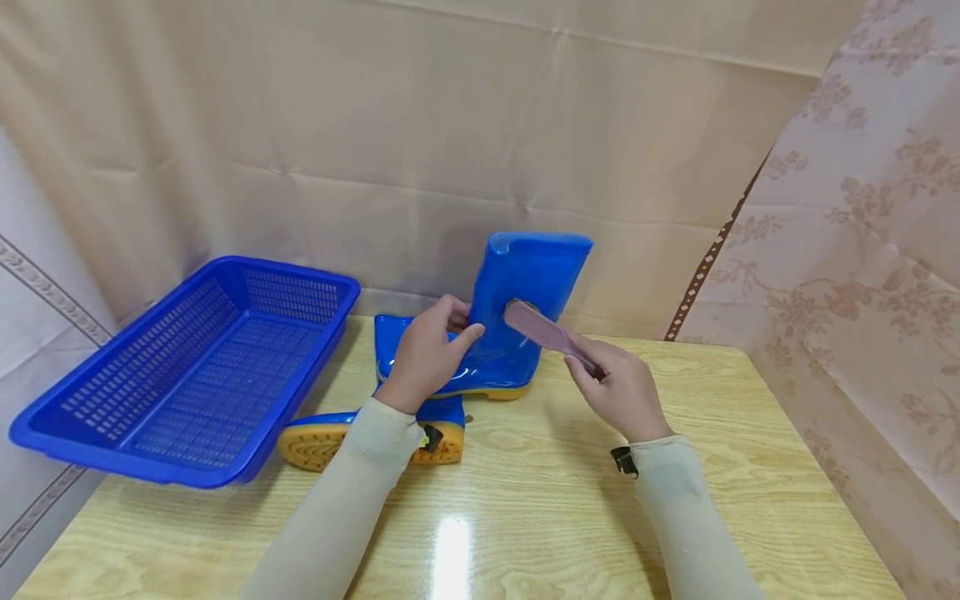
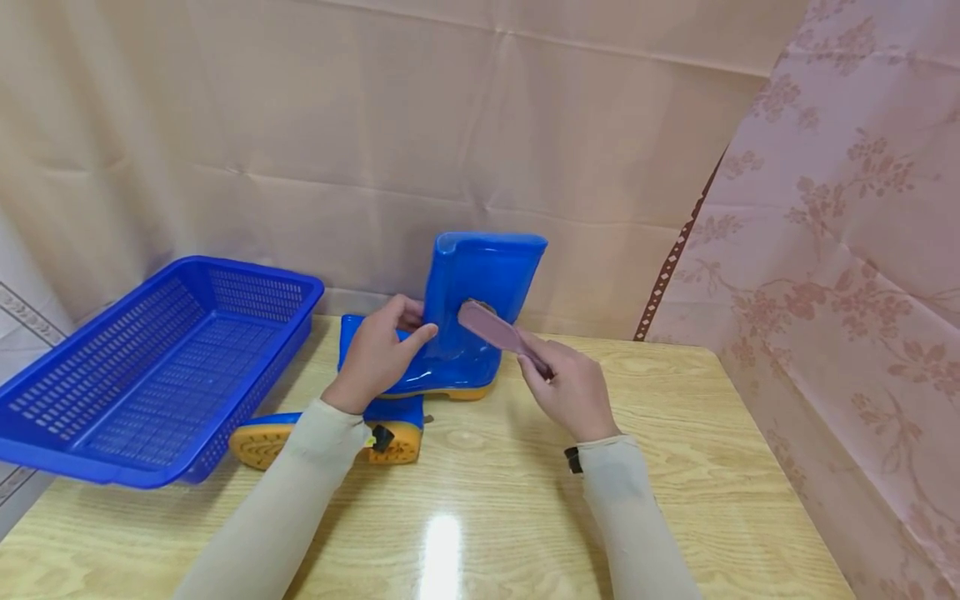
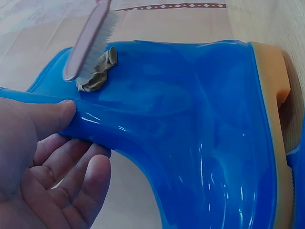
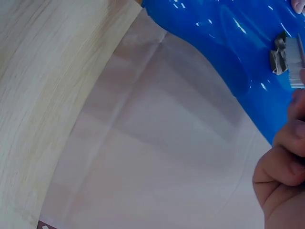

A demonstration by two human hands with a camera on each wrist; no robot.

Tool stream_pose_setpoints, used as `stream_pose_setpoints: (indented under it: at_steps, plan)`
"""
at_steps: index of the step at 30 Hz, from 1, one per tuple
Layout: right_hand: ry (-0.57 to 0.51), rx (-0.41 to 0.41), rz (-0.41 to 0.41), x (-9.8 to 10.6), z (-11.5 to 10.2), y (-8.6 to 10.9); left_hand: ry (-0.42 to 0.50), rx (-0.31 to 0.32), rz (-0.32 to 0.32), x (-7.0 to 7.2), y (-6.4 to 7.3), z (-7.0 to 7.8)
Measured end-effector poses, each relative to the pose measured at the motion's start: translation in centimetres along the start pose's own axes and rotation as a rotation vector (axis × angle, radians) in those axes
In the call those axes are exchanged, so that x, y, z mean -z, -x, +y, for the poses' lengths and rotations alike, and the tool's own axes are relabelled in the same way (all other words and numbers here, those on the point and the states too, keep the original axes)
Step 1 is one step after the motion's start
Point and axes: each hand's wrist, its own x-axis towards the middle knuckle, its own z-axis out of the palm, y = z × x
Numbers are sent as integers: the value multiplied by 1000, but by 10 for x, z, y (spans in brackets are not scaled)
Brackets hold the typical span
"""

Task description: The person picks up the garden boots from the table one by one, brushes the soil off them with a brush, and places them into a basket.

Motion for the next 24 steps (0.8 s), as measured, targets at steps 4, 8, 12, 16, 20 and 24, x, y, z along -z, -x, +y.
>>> stream_pose_setpoints:
  at_steps: [4, 8, 12, 16, 20, 24]
  plan:
    - [-26, 40, 22, 0, -3, -1, -6, -10, -12, 1, 1, 1]
    - [-22, 58, 16, -2, -7, -2, -1, -33, -26, 1, 3, 2]
    - [10, 37, 6, -5, -9, -2, -2, -49, -32, 0, 3, 3]
    - [28, -19, 6, -4, -7, -1, -4, -26, -23, -1, 1, 2]
    - [31, -60, -15, -2, -4, 0, 3, -2, -12, 0, -1, 1]
    - [28, -86, -33, -1, -3, 0, 1, 15, 3, 1, -1, -1]
